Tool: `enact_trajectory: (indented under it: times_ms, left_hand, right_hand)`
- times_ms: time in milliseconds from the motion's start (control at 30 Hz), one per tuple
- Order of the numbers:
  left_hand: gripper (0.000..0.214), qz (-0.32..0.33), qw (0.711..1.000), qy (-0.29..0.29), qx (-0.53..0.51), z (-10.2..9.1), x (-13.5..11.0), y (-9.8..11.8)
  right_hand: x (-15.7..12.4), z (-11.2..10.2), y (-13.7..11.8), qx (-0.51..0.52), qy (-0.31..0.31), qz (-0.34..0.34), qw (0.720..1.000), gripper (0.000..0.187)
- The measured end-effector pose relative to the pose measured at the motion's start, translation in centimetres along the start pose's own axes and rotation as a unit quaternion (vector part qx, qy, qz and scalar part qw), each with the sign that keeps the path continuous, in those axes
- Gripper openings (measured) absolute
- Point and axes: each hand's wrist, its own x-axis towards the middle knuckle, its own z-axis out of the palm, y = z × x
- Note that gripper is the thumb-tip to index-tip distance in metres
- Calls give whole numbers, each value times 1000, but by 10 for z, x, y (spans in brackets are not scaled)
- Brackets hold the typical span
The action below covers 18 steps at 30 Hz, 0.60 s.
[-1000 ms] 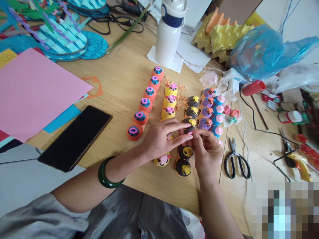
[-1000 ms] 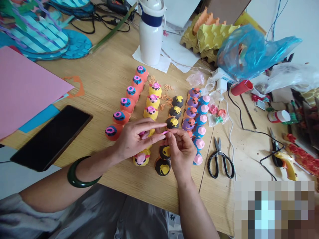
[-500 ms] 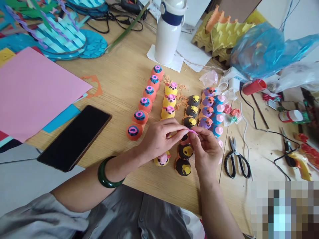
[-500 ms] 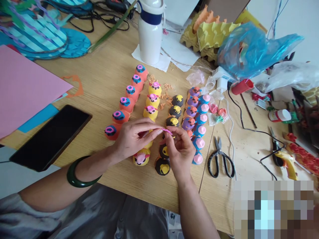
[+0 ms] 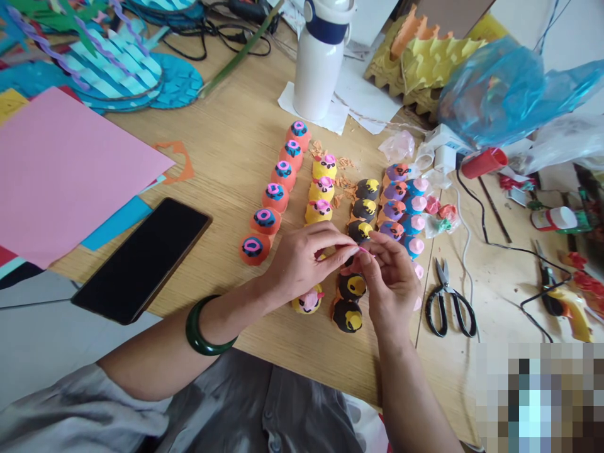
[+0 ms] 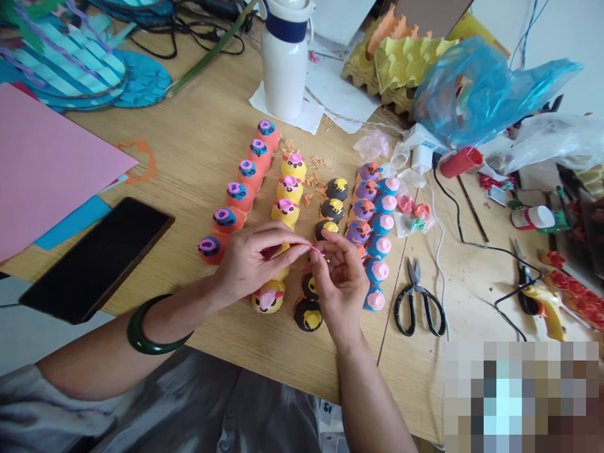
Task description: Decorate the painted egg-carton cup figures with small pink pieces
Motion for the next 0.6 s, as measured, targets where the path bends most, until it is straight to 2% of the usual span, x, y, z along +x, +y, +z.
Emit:
enact_trajectory:
  times_ms: [67,233,300,400,600]
  left_hand:
    - [8,-3,1000,-2,-3,0,0,1]
    - [15,-16,1000,-15,-16,-1,0,2]
    - [19,-26,999,-18,-25,-1,0,2]
    - [23,-32,999,8,-23,-2,1,1]
    - [29,44,999,-2,-2,-1,1,-6]
  right_hand:
    - [0,0,0,7,-1,-5,1000,27]
    - [0,-3,3,10,13,-10,1000,7]
    - [0,-4,3,6,25,-4,1000,8]
    - [1,-4,2,8,39,20,999,14]
    - [5,-4,1,101,18,60,993,16]
